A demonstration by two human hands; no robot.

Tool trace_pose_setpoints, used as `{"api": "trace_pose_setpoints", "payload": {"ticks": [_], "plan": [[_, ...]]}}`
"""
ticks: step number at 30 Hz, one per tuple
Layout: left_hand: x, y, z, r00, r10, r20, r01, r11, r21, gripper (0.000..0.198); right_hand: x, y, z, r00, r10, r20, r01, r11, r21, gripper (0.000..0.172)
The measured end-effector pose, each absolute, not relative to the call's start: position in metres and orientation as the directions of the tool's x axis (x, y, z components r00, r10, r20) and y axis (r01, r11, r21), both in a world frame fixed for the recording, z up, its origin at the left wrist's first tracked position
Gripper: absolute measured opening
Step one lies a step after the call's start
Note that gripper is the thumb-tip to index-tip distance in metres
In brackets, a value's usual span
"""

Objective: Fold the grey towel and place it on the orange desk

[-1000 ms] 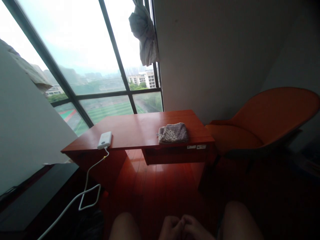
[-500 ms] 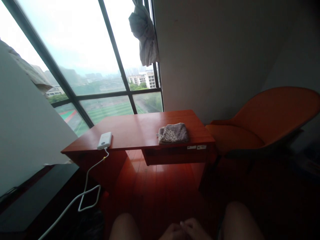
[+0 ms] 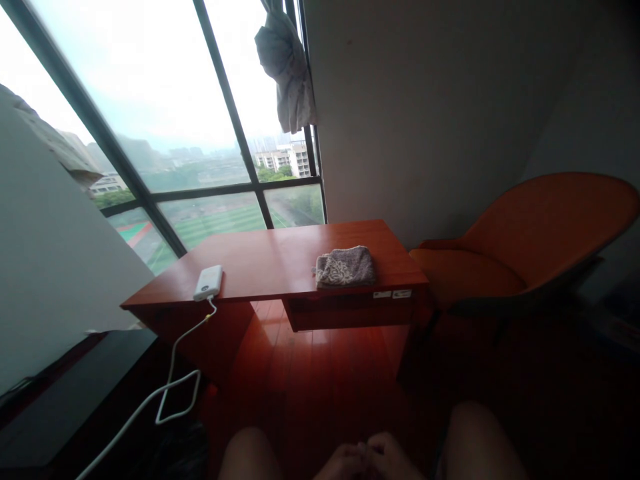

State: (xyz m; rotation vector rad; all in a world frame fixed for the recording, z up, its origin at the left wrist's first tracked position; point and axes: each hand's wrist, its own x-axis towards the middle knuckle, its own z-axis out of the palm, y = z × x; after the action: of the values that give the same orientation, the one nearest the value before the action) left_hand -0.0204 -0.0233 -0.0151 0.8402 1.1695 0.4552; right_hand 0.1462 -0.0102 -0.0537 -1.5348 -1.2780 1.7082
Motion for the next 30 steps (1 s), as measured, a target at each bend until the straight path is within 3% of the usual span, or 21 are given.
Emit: {"api": "trace_pose_setpoints", "payload": {"ticks": [6,22,30], "plan": [[0.001,-0.013,-0.027,0.325,0.732,-0.599,0.083,0.609,0.789,0.031,0.143,-0.003,-0.052,-0.240,0.874,-0.423,0.204,-0.380,-0.902,0.066],[-0.005,-0.019,-0.046,0.166,0.812,-0.560,-0.139,0.581,0.802,0.063,0.144,-0.003,-0.059,-0.262,0.872,-0.414,0.120,-0.396,-0.910,0.054],[-0.007,-0.017,-0.056,0.109,0.850,-0.516,-0.125,0.527,0.841,0.073,0.144,-0.006,-0.043,-0.318,0.858,-0.404,0.131,-0.382,-0.915,0.051]]}}
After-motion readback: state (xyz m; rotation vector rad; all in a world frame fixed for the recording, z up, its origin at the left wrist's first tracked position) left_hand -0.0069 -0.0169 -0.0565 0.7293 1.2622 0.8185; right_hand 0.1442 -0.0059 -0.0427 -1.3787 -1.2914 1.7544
